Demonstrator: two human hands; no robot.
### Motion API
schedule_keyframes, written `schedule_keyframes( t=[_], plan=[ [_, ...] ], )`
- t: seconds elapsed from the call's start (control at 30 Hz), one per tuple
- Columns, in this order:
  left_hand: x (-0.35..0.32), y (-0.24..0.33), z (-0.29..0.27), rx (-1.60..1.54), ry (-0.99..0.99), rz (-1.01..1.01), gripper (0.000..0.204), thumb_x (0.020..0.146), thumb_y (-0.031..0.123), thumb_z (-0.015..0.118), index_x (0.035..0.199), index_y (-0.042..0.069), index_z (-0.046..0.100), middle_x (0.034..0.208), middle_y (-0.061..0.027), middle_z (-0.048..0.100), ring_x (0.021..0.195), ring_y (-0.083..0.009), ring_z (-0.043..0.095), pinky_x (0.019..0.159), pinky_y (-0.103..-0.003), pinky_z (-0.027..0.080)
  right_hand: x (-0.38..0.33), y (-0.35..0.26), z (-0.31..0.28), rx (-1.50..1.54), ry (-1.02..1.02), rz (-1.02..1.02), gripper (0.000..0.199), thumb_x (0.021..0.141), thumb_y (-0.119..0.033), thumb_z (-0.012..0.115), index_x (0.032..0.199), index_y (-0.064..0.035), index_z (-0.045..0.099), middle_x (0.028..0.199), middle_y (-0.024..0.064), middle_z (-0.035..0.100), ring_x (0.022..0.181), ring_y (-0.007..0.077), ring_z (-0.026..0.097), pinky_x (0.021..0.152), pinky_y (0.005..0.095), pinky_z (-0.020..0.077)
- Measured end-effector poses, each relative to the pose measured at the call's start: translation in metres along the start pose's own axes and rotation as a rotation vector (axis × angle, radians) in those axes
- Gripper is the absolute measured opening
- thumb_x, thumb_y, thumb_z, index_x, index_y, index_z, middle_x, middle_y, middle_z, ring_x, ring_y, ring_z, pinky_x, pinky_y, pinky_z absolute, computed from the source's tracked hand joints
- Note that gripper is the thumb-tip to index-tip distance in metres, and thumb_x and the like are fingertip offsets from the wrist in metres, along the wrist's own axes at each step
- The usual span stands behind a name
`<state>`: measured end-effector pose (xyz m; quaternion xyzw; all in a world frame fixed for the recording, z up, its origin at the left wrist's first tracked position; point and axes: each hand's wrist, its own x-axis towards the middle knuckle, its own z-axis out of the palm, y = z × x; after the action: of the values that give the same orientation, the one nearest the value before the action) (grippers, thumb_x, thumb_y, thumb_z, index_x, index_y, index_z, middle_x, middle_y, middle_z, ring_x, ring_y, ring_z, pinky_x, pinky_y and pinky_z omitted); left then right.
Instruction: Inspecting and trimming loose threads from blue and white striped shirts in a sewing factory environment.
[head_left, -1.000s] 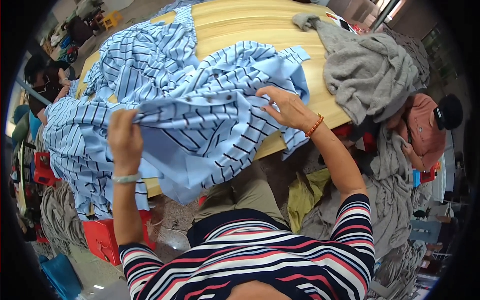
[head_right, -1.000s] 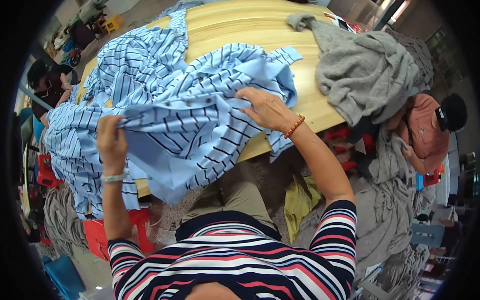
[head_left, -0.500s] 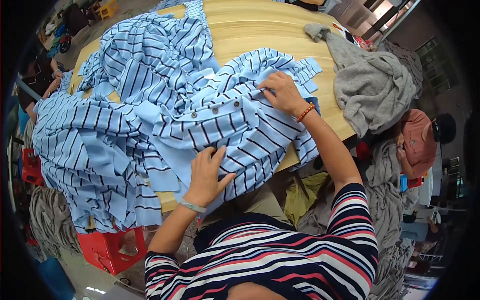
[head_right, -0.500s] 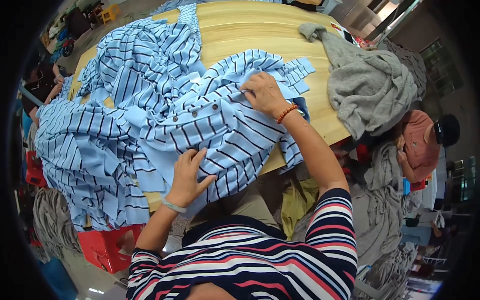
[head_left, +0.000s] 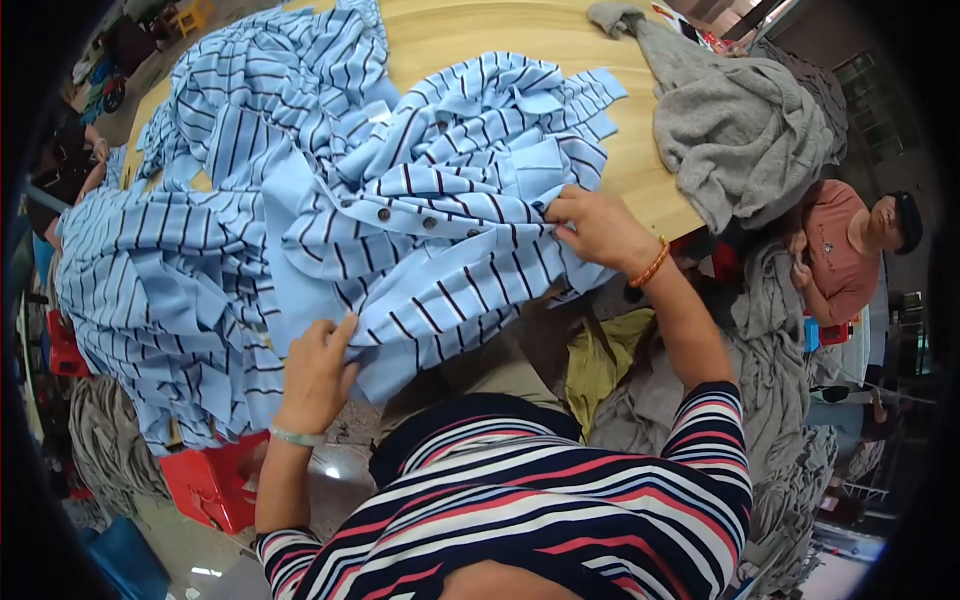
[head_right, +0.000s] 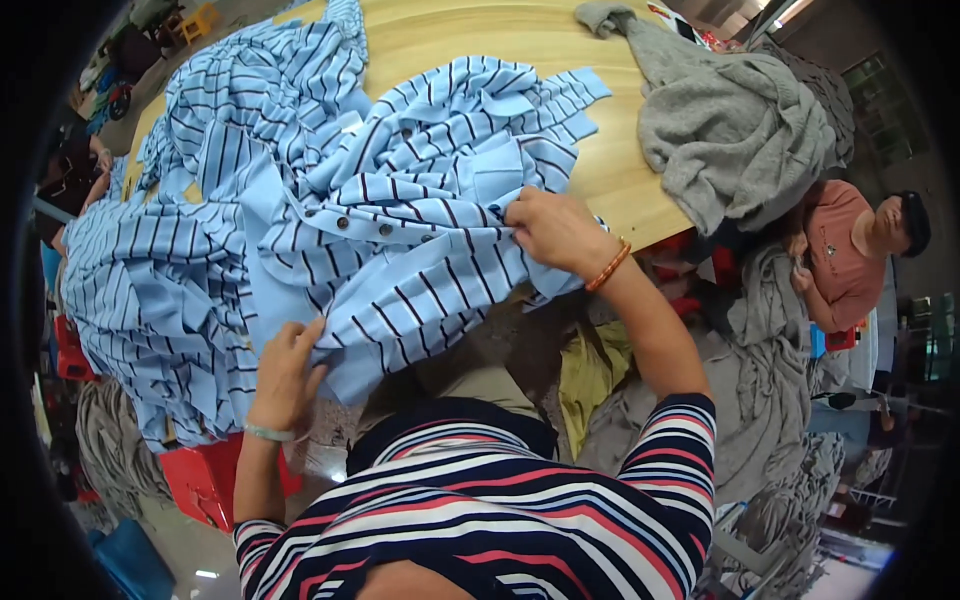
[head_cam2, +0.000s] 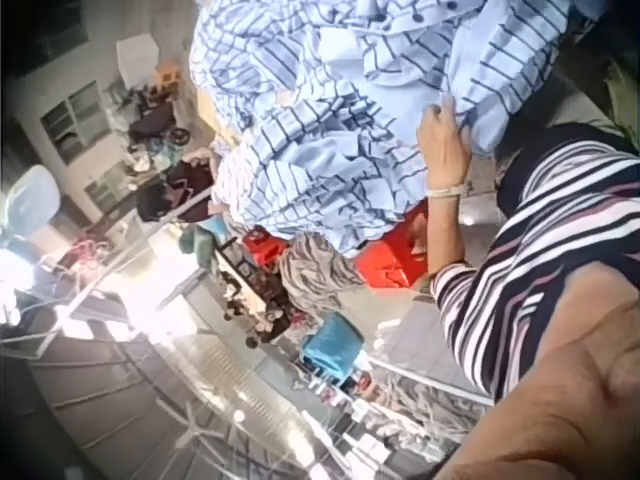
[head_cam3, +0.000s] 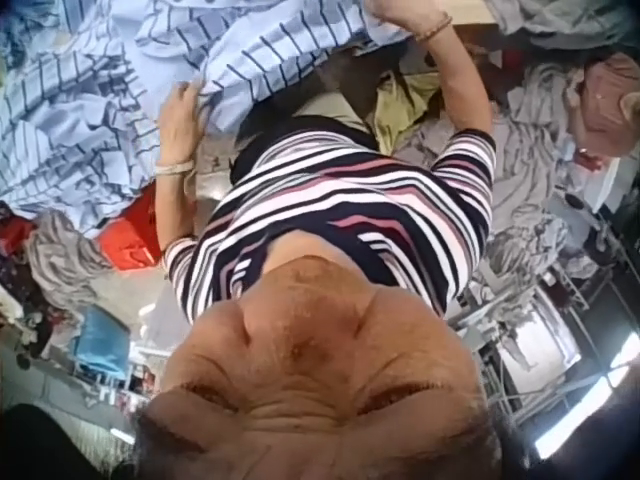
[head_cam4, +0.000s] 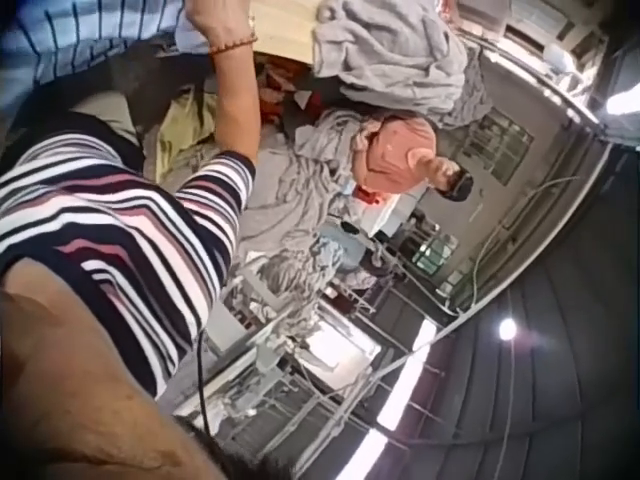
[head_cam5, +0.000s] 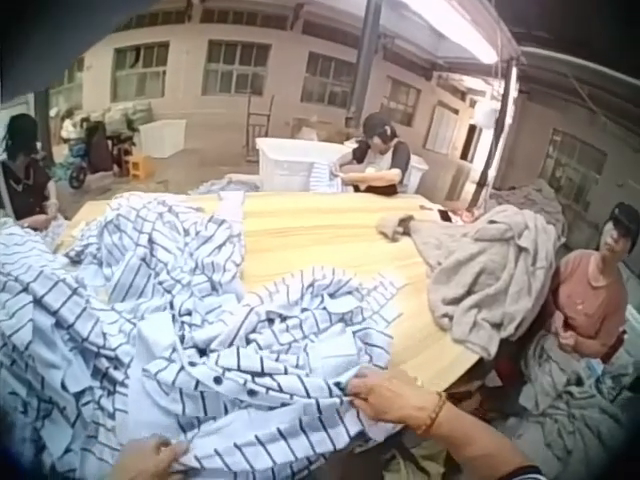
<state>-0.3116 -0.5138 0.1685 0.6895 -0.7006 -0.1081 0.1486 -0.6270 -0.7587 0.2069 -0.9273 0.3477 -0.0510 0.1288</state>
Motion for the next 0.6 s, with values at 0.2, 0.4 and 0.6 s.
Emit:
schedule_keyframes(
  t=[0.2, 0.4, 0.6],
  plan=[
    [0.03, 0.043, 0.021, -0.288, 0.267, 0.033, 0.065, 0.068, 0.017, 0.077, 0.126, 0.006, 0.05, 0.121, -0.0148, 0.051, 0.109, -0.0329, 0.048, 0.091, -0.04, 0.038, -0.022, -0.037, -0.012, 0.098, 0.226, -0.119, 0.022, 0.077, -0.005, 0.065, 0.098, -0.0093, 0.063, 0.094, 0.0074, 0.061, 0.078, 0.03, 0.062, 0.065, 0.0351, 0.0502],
    [0.095, 0.074, 0.051, -0.344, 0.361, 0.136, 0.051, 0.069, 0.015, 0.076, 0.115, 0.005, 0.056, 0.106, -0.0131, 0.058, 0.1, -0.0315, 0.052, 0.085, -0.04, 0.04, 0.006, -0.069, 0.038, 0.163, 0.336, -0.414, 0.026, 0.078, -0.004, 0.058, 0.104, -0.0049, 0.059, 0.097, 0.0108, 0.06, 0.076, 0.0284, 0.063, 0.063, 0.0341, 0.0513],
    [0.105, 0.085, 0.066, -0.421, 0.364, 0.141, 0.036, 0.071, 0.008, 0.071, 0.105, 0.004, 0.06, 0.096, -0.0119, 0.06, 0.091, -0.0311, 0.055, 0.082, -0.039, 0.042, 0.011, -0.063, 0.043, 0.129, 0.205, -0.384, 0.01, 0.074, -0.007, 0.061, 0.082, -0.0022, 0.058, 0.087, 0.0128, 0.055, 0.078, 0.0299, 0.061, 0.067, 0.0378, 0.0507]
  ],
)
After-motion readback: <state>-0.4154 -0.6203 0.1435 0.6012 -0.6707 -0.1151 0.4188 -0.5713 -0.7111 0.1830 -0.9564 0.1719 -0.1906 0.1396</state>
